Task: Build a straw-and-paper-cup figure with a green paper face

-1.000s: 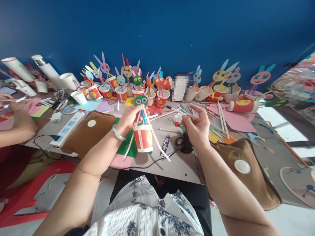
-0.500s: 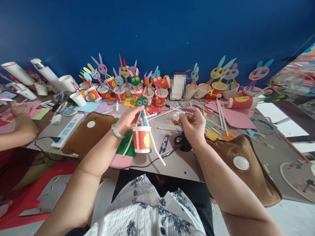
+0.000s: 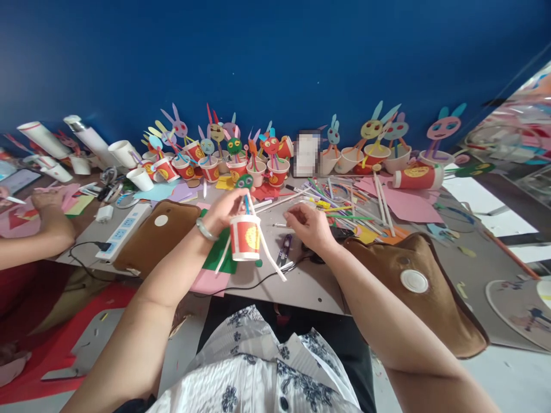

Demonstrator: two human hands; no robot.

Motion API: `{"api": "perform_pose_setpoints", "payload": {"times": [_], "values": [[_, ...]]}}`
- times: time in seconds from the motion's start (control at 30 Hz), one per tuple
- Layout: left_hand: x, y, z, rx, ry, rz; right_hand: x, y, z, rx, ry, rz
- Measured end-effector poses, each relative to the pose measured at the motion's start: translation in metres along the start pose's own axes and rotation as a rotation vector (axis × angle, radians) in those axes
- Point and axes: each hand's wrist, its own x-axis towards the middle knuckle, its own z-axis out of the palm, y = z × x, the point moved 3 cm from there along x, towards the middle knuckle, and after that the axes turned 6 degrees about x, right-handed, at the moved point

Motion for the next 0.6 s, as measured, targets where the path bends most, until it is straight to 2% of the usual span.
{"api": "perform_pose_setpoints", "payload": {"times": [0.07,0.13,0.23,0.4,0.6], "values": [[0.002,-0.018,0.018,-0.009,-0.066,-0.078,-0.001,-0.001,0.006,0.080,-0.146,0.102],[0.002,-0.032,0.031,-0.019,-0.081,-0.080,-0.002,-0.002,0.009,0.144,-0.258,0.198],[0.001,-0.046,0.041,-0.045,-0.062,-0.094,-0.002,0.000,0.009,0.131,-0.334,0.230],[-0.002,-0.052,0.042,-0.053,-0.014,-0.127,-0.002,0.003,0.009,-0.041,-0.338,0.113],[-0.010,-0.057,0.034,-0.064,-0.003,-0.108,-0.007,0.008,0.018,0.057,-0.443,0.209]]}}
